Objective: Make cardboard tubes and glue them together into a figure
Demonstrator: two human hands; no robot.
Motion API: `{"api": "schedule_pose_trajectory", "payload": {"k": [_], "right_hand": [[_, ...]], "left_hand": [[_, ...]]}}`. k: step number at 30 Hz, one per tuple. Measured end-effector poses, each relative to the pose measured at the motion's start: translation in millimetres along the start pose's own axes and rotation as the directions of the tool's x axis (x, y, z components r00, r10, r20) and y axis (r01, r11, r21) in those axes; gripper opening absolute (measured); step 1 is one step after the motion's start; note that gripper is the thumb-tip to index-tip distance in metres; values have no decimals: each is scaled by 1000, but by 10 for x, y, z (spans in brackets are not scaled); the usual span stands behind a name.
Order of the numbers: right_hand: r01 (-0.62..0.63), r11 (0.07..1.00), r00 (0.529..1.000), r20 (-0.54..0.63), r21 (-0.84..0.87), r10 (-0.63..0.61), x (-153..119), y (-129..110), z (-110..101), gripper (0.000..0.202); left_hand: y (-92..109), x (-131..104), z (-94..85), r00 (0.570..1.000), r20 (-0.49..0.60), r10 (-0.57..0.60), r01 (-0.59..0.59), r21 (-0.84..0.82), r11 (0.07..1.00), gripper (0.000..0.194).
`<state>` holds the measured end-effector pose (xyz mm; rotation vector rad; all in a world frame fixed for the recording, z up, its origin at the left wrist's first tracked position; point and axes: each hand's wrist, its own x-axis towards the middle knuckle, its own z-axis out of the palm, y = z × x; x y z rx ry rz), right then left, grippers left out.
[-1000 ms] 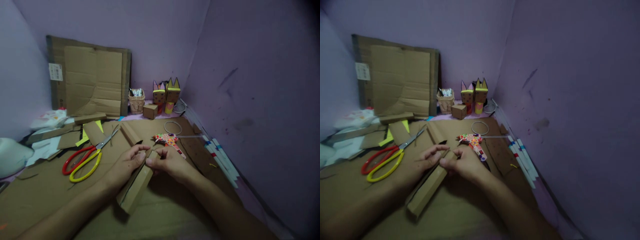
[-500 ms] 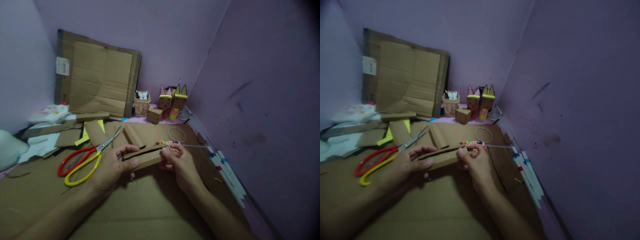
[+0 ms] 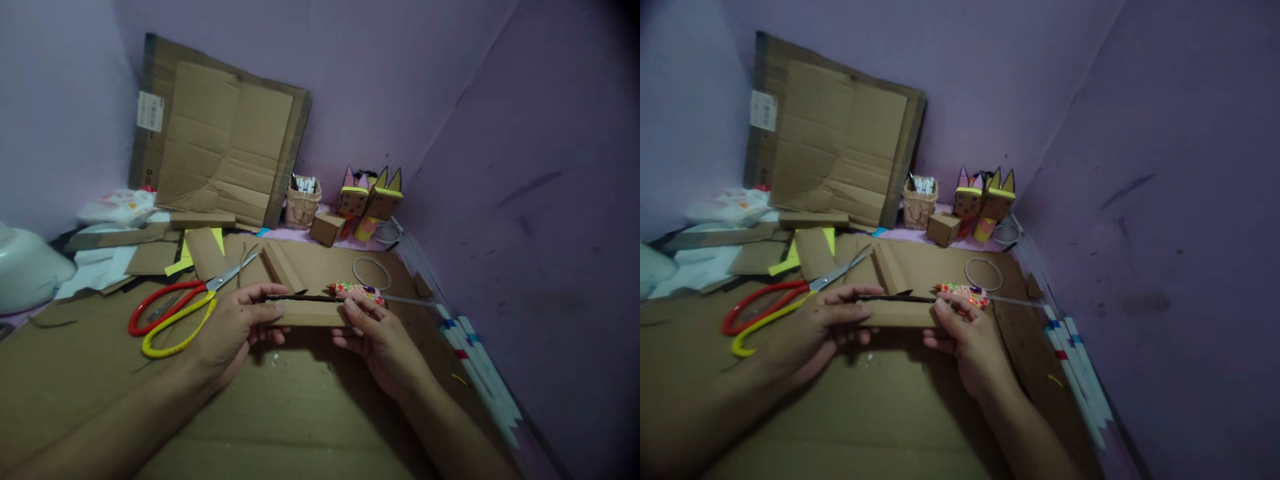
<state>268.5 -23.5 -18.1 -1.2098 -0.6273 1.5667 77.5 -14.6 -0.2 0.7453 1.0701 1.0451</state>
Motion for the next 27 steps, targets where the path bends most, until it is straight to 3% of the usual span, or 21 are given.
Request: {"api": "schedule_pose_trajectory", "payload": {"k": [5, 8, 10, 12, 13, 15, 18, 20, 22, 25, 27], "right_hand": [[13, 988, 1000, -8, -154, -14, -4, -9, -9, 63], [152, 879, 970, -102, -452, -220, -5, -109, -110, 60], [229, 675, 877, -152, -701, -456, -3, -209, -213, 49], [138, 410, 808, -137, -901, -573, 10, -301, -311, 44], [54, 286, 813, -124, -957, -569, 22, -333, -350, 45], [-66, 74, 875, -93, -995, -474, 57, -356, -400, 49], [-78, -91, 932, -40, -993, -360, 120, -315, -424, 47], [-71, -87, 942, -38, -994, -333, 149, -276, -425, 44], [-54, 28, 954, -60, -998, -295, 162, -254, -425, 41], [-43, 377, 962, -140, -925, -234, 160, -258, -429, 33], [-31, 625, 948, -222, -780, -230, 156, -285, -441, 29]], "left_hand": [[9, -27, 14, 1000, -26, 0, 1, 21, 1000, 26], [30, -11, 3, 999, -47, -10, 11, 19, 1000, 26], [48, 3, -12, 998, -55, -17, 18, 22, 1000, 26], [64, 11, -22, 999, -49, -22, 24, 30, 999, 26], [70, 13, -24, 999, -46, -23, 25, 33, 999, 26], [74, 15, -22, 998, -54, -26, 28, 37, 999, 26], [64, 24, -16, 996, -82, -18, 21, 37, 999, 26], [53, 37, -19, 996, -89, -11, 14, 32, 999, 25], [50, 50, -30, 996, -85, -1, 3, 17, 1000, 24], [77, 61, -49, 994, -104, 11, -13, -17, 1000, 22], [110, 62, -56, 993, -119, 14, -18, -35, 999, 22]]}}
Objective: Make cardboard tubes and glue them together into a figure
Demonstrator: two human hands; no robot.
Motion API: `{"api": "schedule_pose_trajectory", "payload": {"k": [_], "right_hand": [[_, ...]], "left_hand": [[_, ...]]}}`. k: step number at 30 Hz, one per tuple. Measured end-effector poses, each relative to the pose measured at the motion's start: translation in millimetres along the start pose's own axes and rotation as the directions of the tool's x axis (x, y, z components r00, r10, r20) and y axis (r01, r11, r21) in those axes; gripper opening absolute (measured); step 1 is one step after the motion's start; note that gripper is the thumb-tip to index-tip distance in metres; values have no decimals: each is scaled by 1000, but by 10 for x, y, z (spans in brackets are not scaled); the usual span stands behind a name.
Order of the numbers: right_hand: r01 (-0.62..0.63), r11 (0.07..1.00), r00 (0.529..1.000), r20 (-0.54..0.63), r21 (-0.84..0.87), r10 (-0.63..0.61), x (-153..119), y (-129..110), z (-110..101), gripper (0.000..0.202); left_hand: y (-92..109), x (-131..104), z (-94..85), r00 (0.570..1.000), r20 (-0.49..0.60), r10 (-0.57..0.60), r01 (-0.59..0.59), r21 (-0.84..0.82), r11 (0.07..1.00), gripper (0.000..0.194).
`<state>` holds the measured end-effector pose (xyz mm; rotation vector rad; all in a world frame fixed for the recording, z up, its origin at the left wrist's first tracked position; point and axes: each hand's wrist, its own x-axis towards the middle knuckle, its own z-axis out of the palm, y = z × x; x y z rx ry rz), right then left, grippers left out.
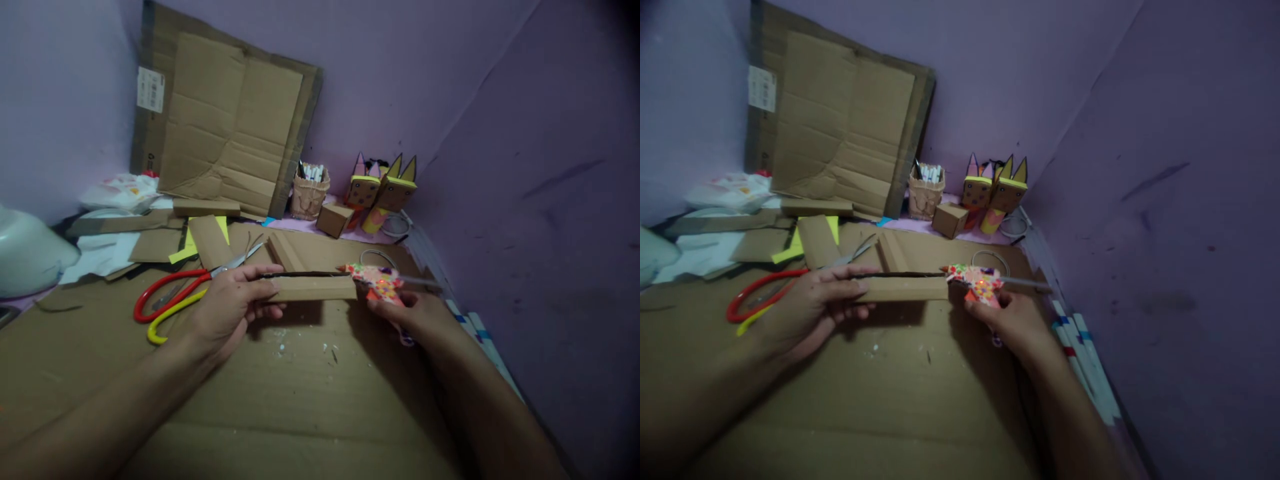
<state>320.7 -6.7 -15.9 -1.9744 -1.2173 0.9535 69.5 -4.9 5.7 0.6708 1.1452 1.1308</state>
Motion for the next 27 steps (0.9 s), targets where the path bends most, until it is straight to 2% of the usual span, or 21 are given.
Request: {"api": "schedule_pose_trajectory", "payload": {"k": [1, 3, 6, 10, 12, 15, 21, 27], "right_hand": [[-14, 991, 999, -30, 135, 19, 6, -4, -21, 27], [40, 933, 996, -85, 358, -10, 17, -14, -67, 23], [129, 862, 991, -87, 490, -98, -15, -49, -105, 22], [166, 924, 984, -1, 344, -176, -256, -156, -14, 32], [210, 941, 970, 64, 267, -235, -415, -204, 69, 30], [249, 927, 949, 121, 279, -291, -552, -216, 163, 28], [311, 937, 935, 125, 159, -332, -421, -86, 130, 24], [242, 952, 940, 199, 187, -278, -415, -109, 125, 19]], "left_hand": [[18, -1, 0, 1000, -3, 3, -4, -5, 1000, 22], [47, -6, 7, 1000, -17, 11, -11, -5, 1000, 23], [62, -13, 27, 998, -55, 15, -14, 4, 1000, 24], [37, -16, 50, 998, -54, 16, -15, 25, 1000, 24], [17, -18, 52, 998, -55, 25, -23, 41, 999, 24], [-8, -26, 47, 998, -49, 38, -35, 57, 998, 26], [-2, -35, 61, 995, -98, 37, -30, 74, 997, 31], [-47, -54, 49, 989, -108, 103, -73, 247, 966, 37]]}}
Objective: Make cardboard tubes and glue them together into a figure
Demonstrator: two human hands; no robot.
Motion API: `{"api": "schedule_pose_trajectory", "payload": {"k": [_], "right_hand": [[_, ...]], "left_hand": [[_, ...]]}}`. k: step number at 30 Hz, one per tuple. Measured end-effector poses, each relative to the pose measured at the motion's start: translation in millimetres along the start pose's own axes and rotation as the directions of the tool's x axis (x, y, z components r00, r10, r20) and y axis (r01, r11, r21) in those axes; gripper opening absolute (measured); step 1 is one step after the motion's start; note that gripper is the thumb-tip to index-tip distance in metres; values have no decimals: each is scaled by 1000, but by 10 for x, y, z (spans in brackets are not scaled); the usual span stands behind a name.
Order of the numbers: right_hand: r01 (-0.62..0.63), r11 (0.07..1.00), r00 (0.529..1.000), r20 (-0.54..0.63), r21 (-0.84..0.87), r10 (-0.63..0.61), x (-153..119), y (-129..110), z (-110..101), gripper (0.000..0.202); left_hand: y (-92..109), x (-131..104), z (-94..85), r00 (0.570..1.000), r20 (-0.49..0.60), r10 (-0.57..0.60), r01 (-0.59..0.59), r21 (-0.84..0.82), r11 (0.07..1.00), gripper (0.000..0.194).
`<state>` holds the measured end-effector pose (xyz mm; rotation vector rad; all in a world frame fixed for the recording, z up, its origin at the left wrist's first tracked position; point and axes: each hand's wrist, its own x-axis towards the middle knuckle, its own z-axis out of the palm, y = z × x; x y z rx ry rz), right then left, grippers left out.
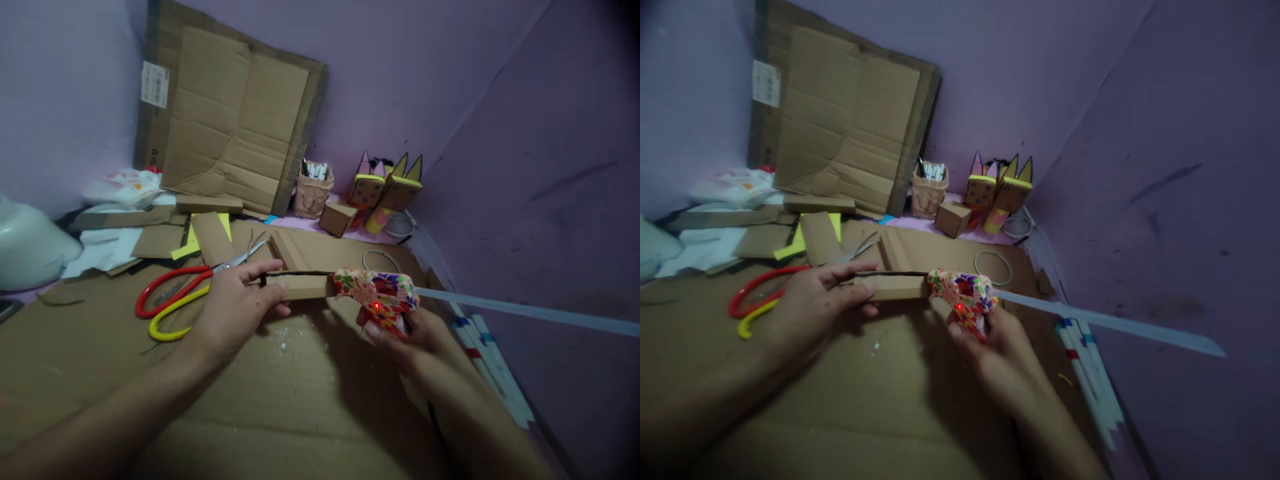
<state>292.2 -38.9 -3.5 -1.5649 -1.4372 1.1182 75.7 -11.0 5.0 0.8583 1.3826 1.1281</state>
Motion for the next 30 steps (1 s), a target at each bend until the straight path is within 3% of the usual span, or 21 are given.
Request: {"api": "schedule_pose_trajectory", "payload": {"k": [4, 9, 18, 25, 30], "right_hand": [[0, 1000, 1000, -11, -6, 0, 6, -8, 39, 18], [21, 999, 999, -48, -25, -22, -8, 34, 50, 17], [90, 994, 995, 24, 57, -92, -59, 4, 111, 12], [97, 988, 991, 78, 118, -107, -110, -81, 197, 9], [105, 985, 981, 149, 141, -125, -147, -162, 216, 7]], "left_hand": [[-38, -31, -1, 997, 2, 72, -72, 139, 988, 45], [-11, -58, 18, 996, 17, 83, -85, 182, 980, 49], [40, -112, 96, 998, -1, 66, -64, 247, 967, 47], [-43, -128, 100, 979, -6, 204, -187, 379, 906, 45], [-79, -127, 111, 970, 0, 242, -221, 404, 888, 43]]}}
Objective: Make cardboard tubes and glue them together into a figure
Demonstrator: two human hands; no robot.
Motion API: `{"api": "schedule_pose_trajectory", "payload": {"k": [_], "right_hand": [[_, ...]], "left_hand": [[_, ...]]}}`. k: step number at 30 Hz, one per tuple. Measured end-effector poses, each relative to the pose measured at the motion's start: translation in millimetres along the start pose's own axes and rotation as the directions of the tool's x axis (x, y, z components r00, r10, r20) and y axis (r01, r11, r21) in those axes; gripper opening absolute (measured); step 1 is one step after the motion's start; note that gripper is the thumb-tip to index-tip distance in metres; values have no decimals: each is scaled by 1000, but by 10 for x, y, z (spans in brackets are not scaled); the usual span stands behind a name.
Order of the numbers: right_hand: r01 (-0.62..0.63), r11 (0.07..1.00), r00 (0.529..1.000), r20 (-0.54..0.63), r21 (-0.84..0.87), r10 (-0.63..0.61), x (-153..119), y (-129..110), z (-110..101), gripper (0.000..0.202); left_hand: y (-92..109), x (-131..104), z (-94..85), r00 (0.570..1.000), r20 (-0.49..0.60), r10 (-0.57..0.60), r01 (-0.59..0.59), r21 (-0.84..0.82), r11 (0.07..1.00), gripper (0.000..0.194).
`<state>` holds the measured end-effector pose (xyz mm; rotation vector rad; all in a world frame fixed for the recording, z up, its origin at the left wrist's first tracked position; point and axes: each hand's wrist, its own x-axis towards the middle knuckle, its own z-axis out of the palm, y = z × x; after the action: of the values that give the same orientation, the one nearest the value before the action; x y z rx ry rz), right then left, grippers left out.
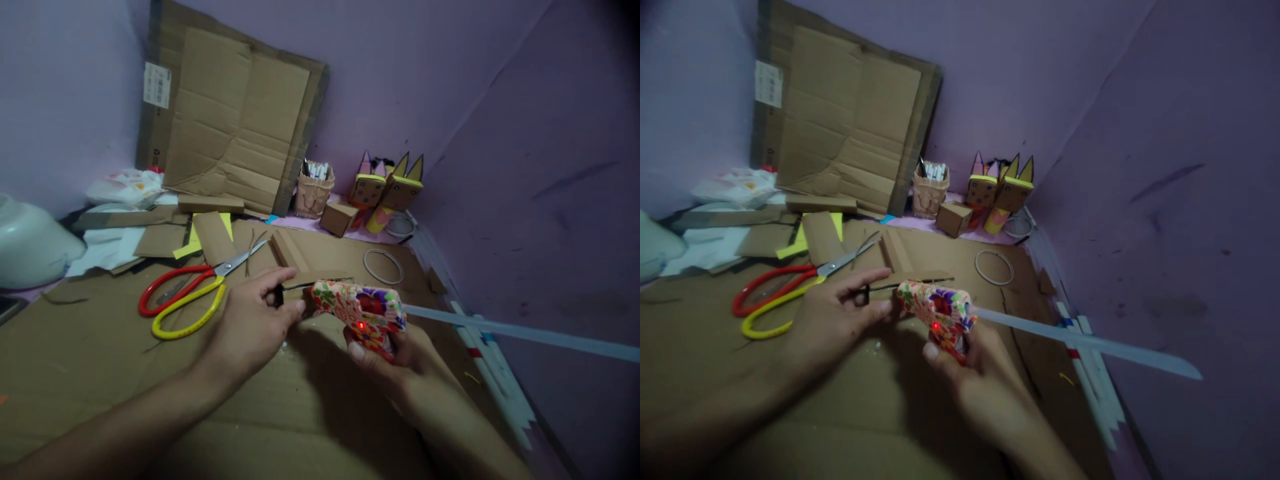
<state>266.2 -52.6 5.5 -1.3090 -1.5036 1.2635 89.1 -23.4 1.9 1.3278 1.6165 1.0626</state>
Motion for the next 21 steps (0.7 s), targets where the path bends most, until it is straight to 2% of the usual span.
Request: {"api": "schedule_pose_trajectory", "payload": {"k": [5, 7, 13, 16, 21], "right_hand": [[-8, 1000, 999, 45, -13, 8, -28, -28, 33, 7], [-16, 1000, 999, 43, -10, 17, -38, -25, 47, 2], [-26, 1000, 999, 37, 4, 26, -28, -18, 48, 4], [-18, 1000, 1000, 18, -5, 18, -1, 10, 12, 6], [-48, 999, 997, -69, -4, 47, 31, 94, -72, 22]], "left_hand": [[-7, -10, 19, 999, -17, 29, -29, 18, 999, 41], [-19, -16, 27, 999, -7, 40, -40, 3, 999, 43], [-25, -6, 31, 999, 6, 38, -38, -11, 999, 47], [8, 13, 11, 1000, -5, 18, -18, 21, 1000, 48], [20, 31, -21, 999, 7, -33, 32, 37, 999, 52]]}}
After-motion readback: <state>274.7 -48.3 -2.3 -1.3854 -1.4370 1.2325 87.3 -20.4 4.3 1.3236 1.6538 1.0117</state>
